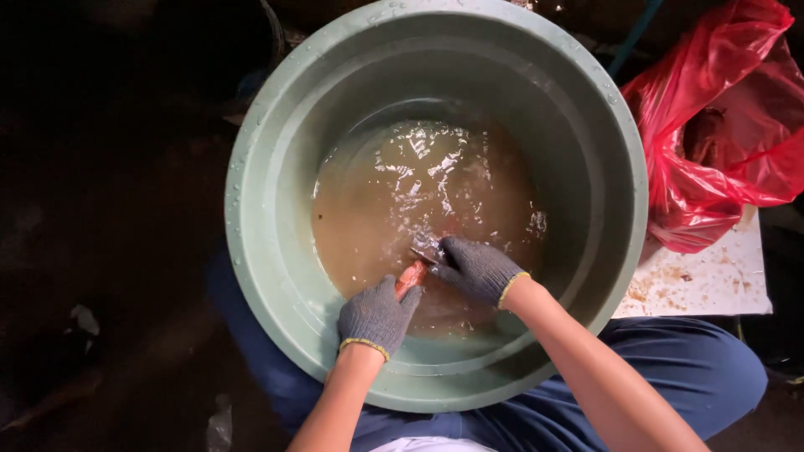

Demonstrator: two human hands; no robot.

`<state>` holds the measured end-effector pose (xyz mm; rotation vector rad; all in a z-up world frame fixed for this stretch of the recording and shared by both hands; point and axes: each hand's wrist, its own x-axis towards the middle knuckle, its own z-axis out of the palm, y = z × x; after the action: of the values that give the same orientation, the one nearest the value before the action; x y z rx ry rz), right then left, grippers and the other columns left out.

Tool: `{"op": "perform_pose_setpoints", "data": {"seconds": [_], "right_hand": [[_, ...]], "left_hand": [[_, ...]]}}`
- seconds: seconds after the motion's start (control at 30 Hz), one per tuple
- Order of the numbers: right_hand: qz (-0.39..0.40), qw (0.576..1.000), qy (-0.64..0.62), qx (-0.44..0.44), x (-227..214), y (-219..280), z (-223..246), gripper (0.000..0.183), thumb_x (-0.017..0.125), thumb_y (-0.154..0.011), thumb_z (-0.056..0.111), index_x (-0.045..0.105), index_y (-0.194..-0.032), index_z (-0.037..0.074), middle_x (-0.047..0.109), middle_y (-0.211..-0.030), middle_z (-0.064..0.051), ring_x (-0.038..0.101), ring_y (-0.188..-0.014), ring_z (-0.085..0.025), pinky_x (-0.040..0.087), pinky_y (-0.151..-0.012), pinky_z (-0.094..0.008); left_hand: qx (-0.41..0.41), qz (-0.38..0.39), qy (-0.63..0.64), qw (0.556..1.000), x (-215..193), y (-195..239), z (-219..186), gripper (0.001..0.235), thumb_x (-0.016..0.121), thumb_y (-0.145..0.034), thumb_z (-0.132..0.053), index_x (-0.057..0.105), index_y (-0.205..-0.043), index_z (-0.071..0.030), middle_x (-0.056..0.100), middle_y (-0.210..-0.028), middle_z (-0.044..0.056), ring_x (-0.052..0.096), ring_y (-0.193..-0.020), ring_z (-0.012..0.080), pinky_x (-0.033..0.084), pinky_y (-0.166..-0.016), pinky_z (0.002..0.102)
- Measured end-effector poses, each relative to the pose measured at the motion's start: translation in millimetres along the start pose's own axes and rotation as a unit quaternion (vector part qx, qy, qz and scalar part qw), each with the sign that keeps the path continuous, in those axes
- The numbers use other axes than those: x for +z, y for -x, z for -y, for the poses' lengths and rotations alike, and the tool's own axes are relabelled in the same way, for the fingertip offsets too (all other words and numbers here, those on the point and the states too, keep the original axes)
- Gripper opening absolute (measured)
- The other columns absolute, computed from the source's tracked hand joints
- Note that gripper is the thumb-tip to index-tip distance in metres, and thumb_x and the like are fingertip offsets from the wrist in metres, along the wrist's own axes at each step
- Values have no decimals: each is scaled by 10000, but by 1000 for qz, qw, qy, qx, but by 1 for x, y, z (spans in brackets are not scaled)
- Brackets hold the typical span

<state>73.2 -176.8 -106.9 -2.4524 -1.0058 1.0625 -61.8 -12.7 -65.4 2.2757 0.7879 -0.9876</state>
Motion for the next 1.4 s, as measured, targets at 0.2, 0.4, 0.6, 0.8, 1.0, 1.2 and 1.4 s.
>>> {"op": "perform_pose_setpoints", "data": {"seconds": [0.2, 0.4, 0.6, 0.8, 1.0, 1.2, 1.4], "right_hand": [[10, 992, 43, 122, 0, -15, -30, 552, 451, -967, 635, 578, -1209, 156, 739, -1108, -210, 683, -1136, -420, 524, -993, -559], [-26, 990, 54, 124, 20, -19, -16, 495, 538, -923, 612, 549, -1125, 160, 748, -1065, -180, 711, -1083, -387, 553, -928, -532], [45, 997, -54, 26, -12, 15, 29, 439, 559, -955, 516, 511, -1165, 134, 708, -1113, -273, 660, -1091, -508, 532, -941, -614], [32, 991, 8, 132, -46, 5, 17, 497, 516, -985, 560, 516, -1283, 162, 700, -1181, -256, 649, -1182, -456, 502, -1038, -557], [-37, 969, 79, 232, -37, -19, 6, 509, 368, -989, 582, 512, -1207, 145, 751, -1086, -209, 717, -1103, -378, 567, -922, -531], [-48, 964, 44, 258, -1, -42, -58, 606, 329, -1013, 541, 692, -1112, 66, 765, -1110, -203, 718, -1118, -361, 566, -944, -497], [-31, 986, -3, 167, 3, -25, -32, 551, 413, -1026, 527, 541, -1307, 70, 719, -1146, -286, 673, -1156, -458, 515, -1005, -575]], "left_hand": [[-3, -2, 9, 1000, 5, 6, 0, 599, 389, -981, -682, 583, -1249, -182, 743, -1126, 206, 704, -1136, 406, 551, -947, 551], [0, -50, 1, 999, 1, 9, -1, 611, 384, -972, -700, 601, -1204, -178, 758, -1068, 188, 727, -1085, 402, 565, -907, 548], [9, -71, -11, 997, 17, -6, 11, 688, 369, -940, -780, 567, -1225, -186, 763, -1045, 169, 734, -1049, 399, 567, -911, 563], [14, -90, 7, 996, 18, -2, 11, 605, 409, -932, -753, 600, -1134, -216, 779, -987, 115, 746, -1028, 372, 568, -889, 546], [52, -202, -2, 978, 38, -11, 22, 526, 485, -912, -710, 609, -1159, -262, 776, -923, 79, 769, -868, 360, 601, -769, 538], [97, -344, -37, 933, 63, -31, 34, 500, 590, -870, -662, 623, -1130, -236, 747, -867, 60, 750, -737, 337, 619, -661, 515], [56, -279, -39, 958, 63, -35, 35, 555, 525, -880, -730, 596, -1191, -275, 745, -941, 16, 761, -799, 319, 610, -714, 516]]}}
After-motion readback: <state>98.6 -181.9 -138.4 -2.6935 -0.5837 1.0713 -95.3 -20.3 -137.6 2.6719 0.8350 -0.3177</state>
